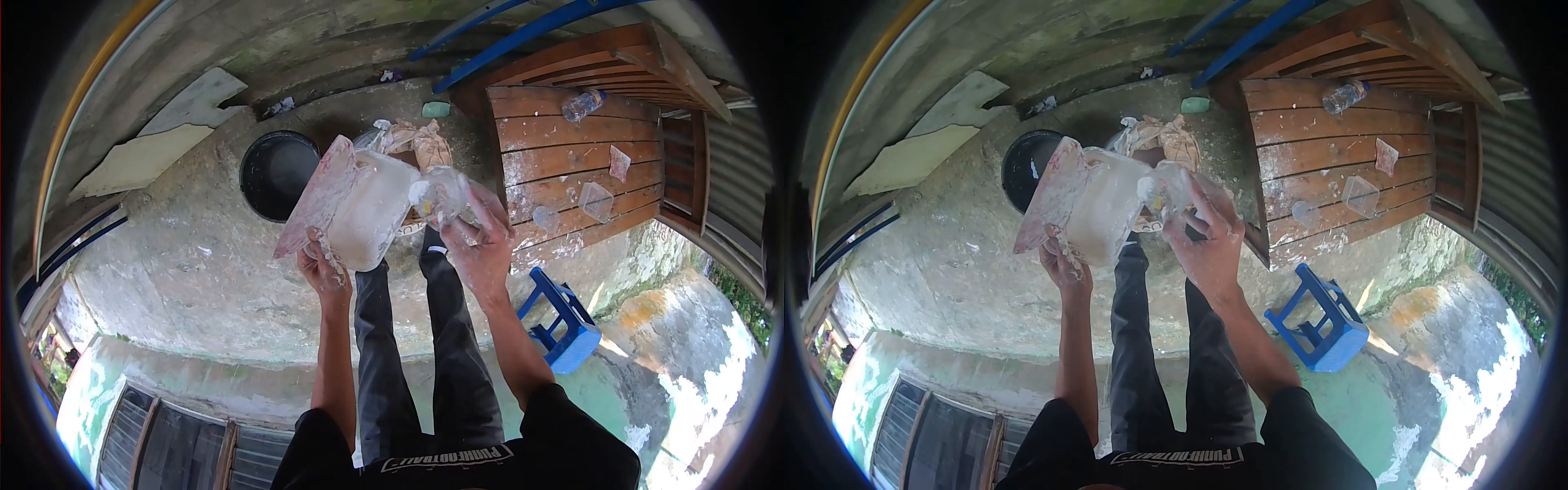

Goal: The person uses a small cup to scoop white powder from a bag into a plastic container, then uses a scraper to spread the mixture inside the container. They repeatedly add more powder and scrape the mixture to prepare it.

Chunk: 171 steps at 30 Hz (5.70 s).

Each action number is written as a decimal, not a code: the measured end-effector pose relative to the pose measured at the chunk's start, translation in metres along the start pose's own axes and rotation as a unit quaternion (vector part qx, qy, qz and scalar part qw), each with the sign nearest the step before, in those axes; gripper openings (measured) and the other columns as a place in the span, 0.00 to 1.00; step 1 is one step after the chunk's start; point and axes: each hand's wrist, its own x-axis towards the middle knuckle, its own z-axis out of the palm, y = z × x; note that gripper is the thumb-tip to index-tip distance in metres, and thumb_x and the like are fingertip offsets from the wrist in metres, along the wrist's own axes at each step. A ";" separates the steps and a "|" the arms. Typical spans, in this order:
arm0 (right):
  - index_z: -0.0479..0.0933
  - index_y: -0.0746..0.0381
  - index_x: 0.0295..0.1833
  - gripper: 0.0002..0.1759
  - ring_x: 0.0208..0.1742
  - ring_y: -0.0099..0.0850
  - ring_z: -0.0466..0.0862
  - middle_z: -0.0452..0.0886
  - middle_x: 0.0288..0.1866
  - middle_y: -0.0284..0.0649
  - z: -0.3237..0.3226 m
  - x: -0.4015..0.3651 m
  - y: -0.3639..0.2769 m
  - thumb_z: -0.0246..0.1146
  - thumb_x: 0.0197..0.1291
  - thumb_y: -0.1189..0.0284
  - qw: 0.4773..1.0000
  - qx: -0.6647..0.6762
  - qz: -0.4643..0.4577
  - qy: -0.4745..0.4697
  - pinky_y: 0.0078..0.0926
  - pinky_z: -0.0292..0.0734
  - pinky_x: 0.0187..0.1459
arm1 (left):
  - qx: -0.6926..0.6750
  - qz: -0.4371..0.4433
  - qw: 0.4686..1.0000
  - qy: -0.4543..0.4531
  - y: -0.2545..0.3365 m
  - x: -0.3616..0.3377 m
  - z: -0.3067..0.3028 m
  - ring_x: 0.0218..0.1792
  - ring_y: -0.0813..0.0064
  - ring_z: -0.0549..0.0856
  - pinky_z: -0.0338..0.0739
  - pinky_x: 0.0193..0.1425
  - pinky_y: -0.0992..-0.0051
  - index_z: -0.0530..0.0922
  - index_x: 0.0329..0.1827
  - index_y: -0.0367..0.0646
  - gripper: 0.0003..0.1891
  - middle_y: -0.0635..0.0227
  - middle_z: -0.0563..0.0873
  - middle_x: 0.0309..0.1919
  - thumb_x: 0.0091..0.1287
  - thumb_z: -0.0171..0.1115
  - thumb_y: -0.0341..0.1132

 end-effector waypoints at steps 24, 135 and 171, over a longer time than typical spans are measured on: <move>0.72 0.58 0.61 0.32 0.56 0.38 0.78 0.71 0.59 0.42 -0.024 0.000 -0.010 0.68 0.45 0.81 0.950 -0.225 -0.212 -0.039 0.28 0.83 0.46 | -0.022 -0.016 1.000 -0.006 -0.004 -0.030 0.040 0.39 0.81 0.81 0.75 0.46 0.78 0.77 0.41 0.37 0.07 0.66 0.84 0.39 0.70 0.56 0.33; 0.77 0.55 0.54 0.19 0.53 0.42 0.79 0.81 0.48 0.44 -0.172 -0.087 -0.424 0.62 0.56 0.68 0.860 -0.398 -0.291 -0.131 0.41 0.74 0.53 | 0.034 -0.118 0.918 -0.377 0.386 -0.177 0.206 0.33 0.81 0.81 0.78 0.38 0.77 0.80 0.41 0.36 0.22 0.68 0.84 0.33 0.72 0.50 0.50; 0.77 0.58 0.47 0.15 0.45 0.42 0.82 0.83 0.43 0.44 -0.154 -0.123 -0.491 0.65 0.52 0.71 0.834 -0.394 -0.383 -0.056 0.38 0.78 0.47 | 0.024 -0.132 0.922 -0.362 0.429 -0.171 0.186 0.34 0.75 0.83 0.80 0.40 0.74 0.79 0.42 0.35 0.25 0.64 0.84 0.36 0.69 0.53 0.54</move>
